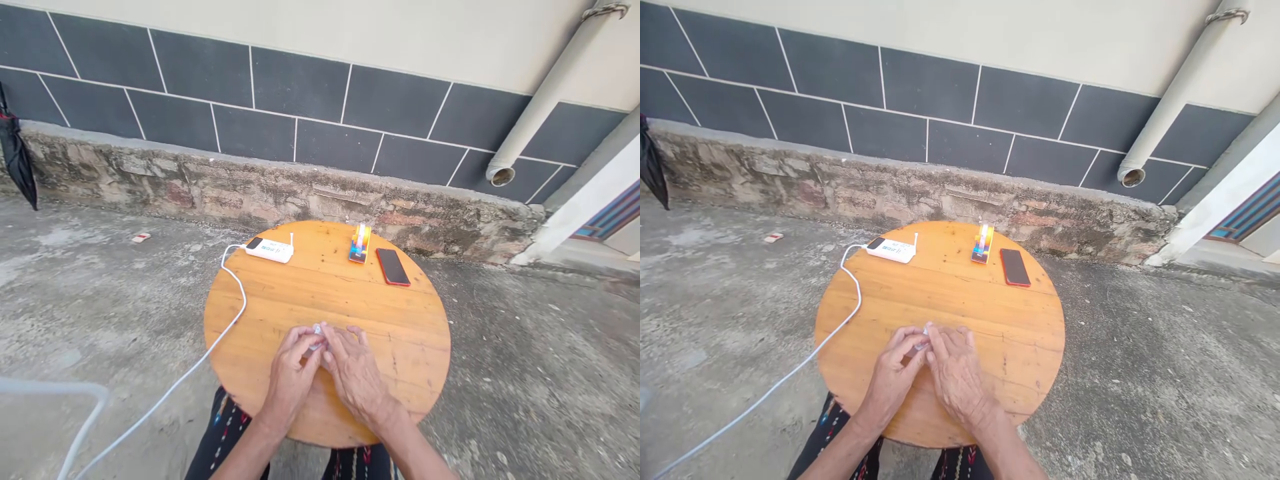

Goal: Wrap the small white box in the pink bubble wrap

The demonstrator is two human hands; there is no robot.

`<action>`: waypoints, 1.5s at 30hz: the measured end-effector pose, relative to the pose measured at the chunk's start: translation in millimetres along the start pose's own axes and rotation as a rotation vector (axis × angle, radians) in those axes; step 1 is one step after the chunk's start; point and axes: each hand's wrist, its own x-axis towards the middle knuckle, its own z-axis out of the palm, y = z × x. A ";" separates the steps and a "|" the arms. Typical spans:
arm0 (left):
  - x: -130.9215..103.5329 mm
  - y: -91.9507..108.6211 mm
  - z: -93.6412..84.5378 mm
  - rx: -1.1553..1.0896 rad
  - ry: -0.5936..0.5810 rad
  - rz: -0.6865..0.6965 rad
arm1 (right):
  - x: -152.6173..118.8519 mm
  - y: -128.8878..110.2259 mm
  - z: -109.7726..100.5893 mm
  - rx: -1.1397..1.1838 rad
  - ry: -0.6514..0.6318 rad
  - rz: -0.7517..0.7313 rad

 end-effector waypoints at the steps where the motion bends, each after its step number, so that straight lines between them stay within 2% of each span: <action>1: -0.1 -0.2 0.0 -0.011 0.005 -0.001 | 0.3 -0.9 0.1 -0.024 -0.012 -0.018; 3: -0.5 -0.5 0.4 -0.023 0.010 -0.007 | -1.1 -1.1 -0.5 -0.024 -0.029 -0.032; 5: -1.1 -0.6 1.5 -0.023 0.013 -0.015 | -5.5 1.1 -1.3 0.028 0.010 0.006; 8: -2.2 -1.1 3.6 -0.023 0.016 -0.021 | -14.6 6.4 -0.6 0.156 0.122 0.189; 10: -2.8 -2.1 4.5 -0.024 0.019 -0.023 | -18.8 8.8 1.8 0.246 0.123 0.271; 13: -3.9 -3.7 4.5 -0.012 0.040 -0.024 | -18.5 8.6 6.5 0.317 0.050 0.255; 17: -6.2 -1.6 6.8 -0.009 0.061 -0.035 | -8.9 5.6 8.8 0.258 0.044 0.193; 21: -8.7 3.1 17.3 -0.012 0.139 -0.093 | -6.5 7.1 6.2 0.182 0.104 0.123; 24: -12.4 2.9 23.8 -0.004 0.179 -0.120 | -20.1 11.8 6.5 0.184 0.197 0.200; 28: -22.7 -2.7 15.6 0.114 0.154 -0.027 | -46.9 18.9 13.8 0.254 0.227 0.446; 31: -29.1 -9.0 -0.7 0.200 0.144 0.008 | -57.0 22.4 19.7 0.351 0.219 0.517; 34: -28.4 -14.8 -14.5 0.186 0.080 -0.051 | -55.8 23.7 20.9 0.363 0.167 0.484; 37: -21.2 -18.0 -19.8 0.094 -0.015 -0.118 | -49.7 24.8 18.7 0.318 0.091 0.435; 41: -11.1 -19.2 -16.0 -0.086 -0.098 -0.189 | -40.2 30.5 19.9 0.319 0.037 0.372; 45: -9.9 -23.2 -10.9 -0.223 -0.127 -0.232 | -33.7 37.6 27.1 0.321 0.061 0.339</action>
